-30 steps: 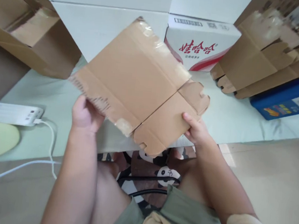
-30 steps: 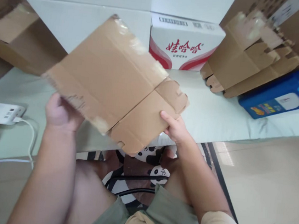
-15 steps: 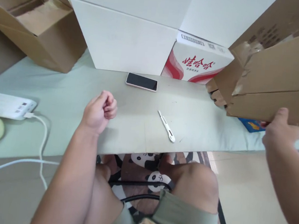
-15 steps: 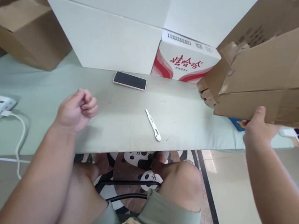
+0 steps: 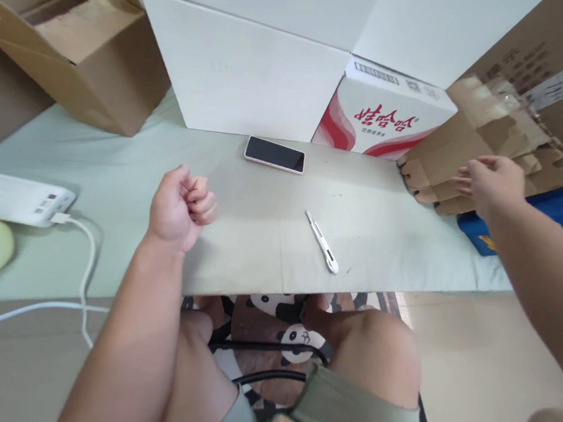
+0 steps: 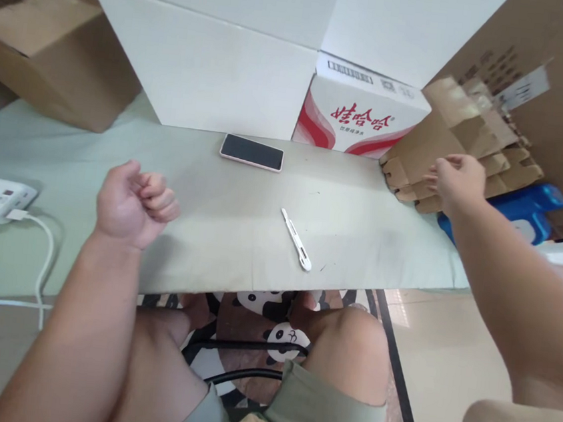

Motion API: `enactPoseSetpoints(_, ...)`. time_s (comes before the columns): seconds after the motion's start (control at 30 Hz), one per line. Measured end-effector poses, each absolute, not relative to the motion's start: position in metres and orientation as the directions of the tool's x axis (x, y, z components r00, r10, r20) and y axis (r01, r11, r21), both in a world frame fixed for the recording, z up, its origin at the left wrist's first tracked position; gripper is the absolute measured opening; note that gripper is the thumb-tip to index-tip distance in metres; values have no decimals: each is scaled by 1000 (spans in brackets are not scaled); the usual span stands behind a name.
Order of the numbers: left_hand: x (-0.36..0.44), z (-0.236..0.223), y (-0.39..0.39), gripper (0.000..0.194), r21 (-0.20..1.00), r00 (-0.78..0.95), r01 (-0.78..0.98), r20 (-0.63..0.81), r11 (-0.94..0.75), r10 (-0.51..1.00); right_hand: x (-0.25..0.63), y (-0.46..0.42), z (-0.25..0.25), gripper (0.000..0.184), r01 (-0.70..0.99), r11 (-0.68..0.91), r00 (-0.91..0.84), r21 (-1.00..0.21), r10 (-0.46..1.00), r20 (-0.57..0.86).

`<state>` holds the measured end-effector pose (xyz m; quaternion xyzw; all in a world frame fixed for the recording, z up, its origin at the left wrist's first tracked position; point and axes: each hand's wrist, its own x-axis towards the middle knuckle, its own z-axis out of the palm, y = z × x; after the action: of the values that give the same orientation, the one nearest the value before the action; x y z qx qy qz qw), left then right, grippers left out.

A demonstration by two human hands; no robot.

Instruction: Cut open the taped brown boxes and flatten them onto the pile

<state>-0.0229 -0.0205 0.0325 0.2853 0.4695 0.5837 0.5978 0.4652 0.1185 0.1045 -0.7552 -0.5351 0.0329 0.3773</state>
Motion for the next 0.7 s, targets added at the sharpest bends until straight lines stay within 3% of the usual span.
enactPoseSetpoints(0.13, -24, 39, -22, 64, 852, -202, -506, -268, 133, 942, 396, 103, 109, 6, 704, -206, 409, -679, 900, 151)
enactPoseSetpoints(0.37, -27, 45, -31, 64, 749, -250, -662, -262, 33, 932, 230, 97, 91, 12, 749, 93, -85, -656, 995, 43)
enactPoseSetpoints(0.47, -37, 47, -35, 62, 705, -287, -709, -258, -23, 923, 142, 97, 79, 20, 765, 356, -382, -537, 922, 65)
enactPoseSetpoints(0.57, -51, 49, -39, 61, 656, -309, -753, -294, -44, 904, 52, 98, 71, 25, 659, 639, -643, -398, 752, 143)
enactPoseSetpoints(0.7, -71, 52, -43, 62, 598, -326, -798, -324, -75, 888, -52, 105, 67, 33, 509, 799, -762, -319, 591, 266)
